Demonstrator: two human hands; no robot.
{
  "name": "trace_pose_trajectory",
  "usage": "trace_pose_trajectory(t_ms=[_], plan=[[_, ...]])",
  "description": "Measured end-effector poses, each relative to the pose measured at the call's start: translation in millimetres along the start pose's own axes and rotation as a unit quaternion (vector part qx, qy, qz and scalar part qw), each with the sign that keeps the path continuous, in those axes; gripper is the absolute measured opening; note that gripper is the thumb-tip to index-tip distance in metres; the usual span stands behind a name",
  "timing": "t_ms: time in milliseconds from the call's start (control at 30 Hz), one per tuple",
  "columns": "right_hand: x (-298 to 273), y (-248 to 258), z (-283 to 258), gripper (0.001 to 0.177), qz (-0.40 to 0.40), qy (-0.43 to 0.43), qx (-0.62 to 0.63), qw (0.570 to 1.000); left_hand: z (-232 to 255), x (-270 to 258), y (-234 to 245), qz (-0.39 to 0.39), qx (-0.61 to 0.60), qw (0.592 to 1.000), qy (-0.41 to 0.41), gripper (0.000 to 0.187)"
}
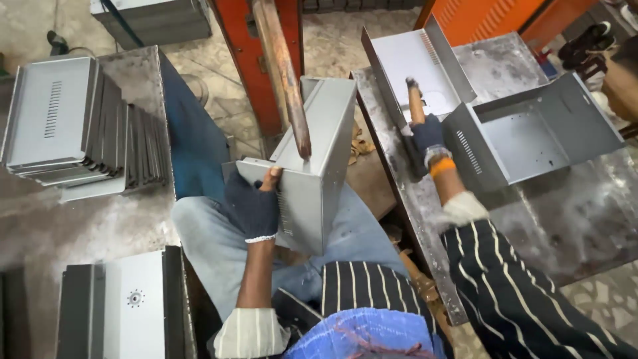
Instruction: The person sits between workbenches and folds sheet-metal panels using a manual bending brake, hammering seams with a hammer to shape box enclosures, filing edges, and placing finished boxes onto a stack of completed enclosures.
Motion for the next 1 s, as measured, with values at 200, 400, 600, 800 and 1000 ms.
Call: trace_pose_trajectory(t_ms=[200,400,600,800,1000], plan=[[-236.4,60.1,-207.1,0.018,-0.148,-0.031,0.478,0.865,-0.5,1.5,-2.1,-0.028,-0.157,0.987,-0.005,0.048],[-307.8,78.7,-285.7,0.025,-0.183,0.057,0.407,0.893,1.7,4.2,-3.2,-0.01,-0.104,0.994,-0.021,0.051],[-330.4,73.4,-313.5,0.012,0.061,0.283,0.149,0.946,-0.8,4.8,-4.7,-0.023,-0.101,0.995,0.005,0.052],[-333.0,84.8,-337.5,0.03,0.033,0.126,0.43,0.893,-4.4,5.2,-8.0,-0.013,-0.115,0.993,-0.025,0.054],[-311.4,112.9,-361.0,0.027,-0.058,0.19,0.25,0.948,-8.9,3.2,-10.5,0.001,-0.083,0.996,-0.023,0.057]])
Point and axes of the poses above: each hand's wrist, its own x-axis towards the middle knuckle, its own y-axis out of the back of the hand, z = x × y, the point moved 5 cm from there along x, towards the middle knuckle, and after that the axes turned 4 degrees about x, right-handed, at the moved point
